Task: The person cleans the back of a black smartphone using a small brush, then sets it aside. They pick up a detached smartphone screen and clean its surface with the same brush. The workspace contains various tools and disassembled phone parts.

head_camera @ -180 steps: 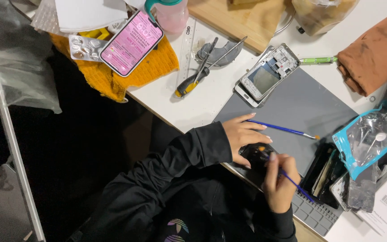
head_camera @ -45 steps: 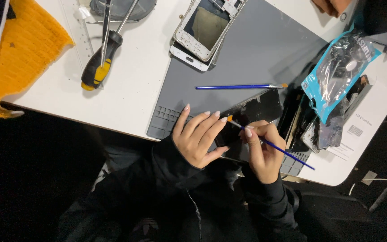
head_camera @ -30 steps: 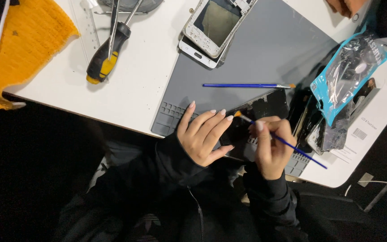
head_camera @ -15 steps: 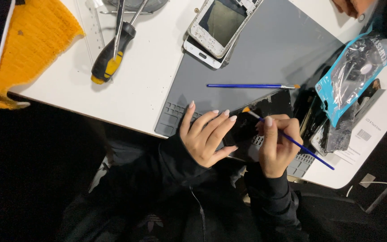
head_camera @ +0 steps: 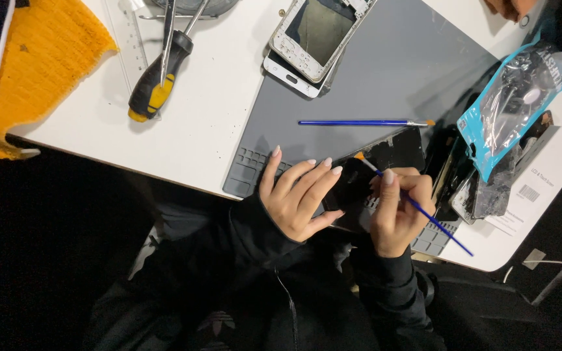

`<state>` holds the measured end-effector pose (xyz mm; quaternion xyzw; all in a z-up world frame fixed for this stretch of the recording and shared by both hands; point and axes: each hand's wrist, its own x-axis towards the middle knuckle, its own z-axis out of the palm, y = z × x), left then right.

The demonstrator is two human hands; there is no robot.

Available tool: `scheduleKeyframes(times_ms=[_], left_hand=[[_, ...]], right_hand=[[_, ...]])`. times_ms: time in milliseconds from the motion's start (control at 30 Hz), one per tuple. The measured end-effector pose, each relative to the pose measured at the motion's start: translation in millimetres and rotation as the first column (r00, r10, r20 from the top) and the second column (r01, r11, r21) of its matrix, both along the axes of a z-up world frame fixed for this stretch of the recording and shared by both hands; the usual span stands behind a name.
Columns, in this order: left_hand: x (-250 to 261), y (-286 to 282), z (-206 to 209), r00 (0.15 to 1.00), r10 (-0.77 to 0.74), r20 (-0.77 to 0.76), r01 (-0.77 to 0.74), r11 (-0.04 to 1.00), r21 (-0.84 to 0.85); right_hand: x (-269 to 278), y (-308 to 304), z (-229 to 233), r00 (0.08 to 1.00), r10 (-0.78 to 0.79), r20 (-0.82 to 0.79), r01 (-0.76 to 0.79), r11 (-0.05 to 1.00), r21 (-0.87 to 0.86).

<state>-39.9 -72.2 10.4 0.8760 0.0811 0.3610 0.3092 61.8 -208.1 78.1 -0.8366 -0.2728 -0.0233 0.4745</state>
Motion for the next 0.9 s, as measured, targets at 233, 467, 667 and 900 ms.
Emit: scheduleKeyframes(times_ms=[233, 467, 667, 900], left_hand=[[1, -1, -2, 0.999, 0.008, 0.036, -0.007, 1.000, -0.022], [1, 2, -2, 0.999, 0.008, 0.033, -0.008, 1.000, 0.015], [-1, 2, 0, 1.000, -0.009, 0.009, 0.009, 1.000, 0.006], [-3, 1, -5, 0.999, -0.045, -0.009, 0.045, 0.999, 0.017]], right_hand=[[-6, 6, 3, 1.000, 0.025, -0.017, -0.026, 0.999, -0.039], [-3, 5, -5, 0.999, -0.047, 0.011, 0.047, 0.999, -0.011], [-4, 5, -5, 1.000, 0.009, -0.018, -0.009, 1.000, 0.009], [-5, 7, -1, 0.995, 0.066, -0.076, -0.066, 0.998, 0.006]])
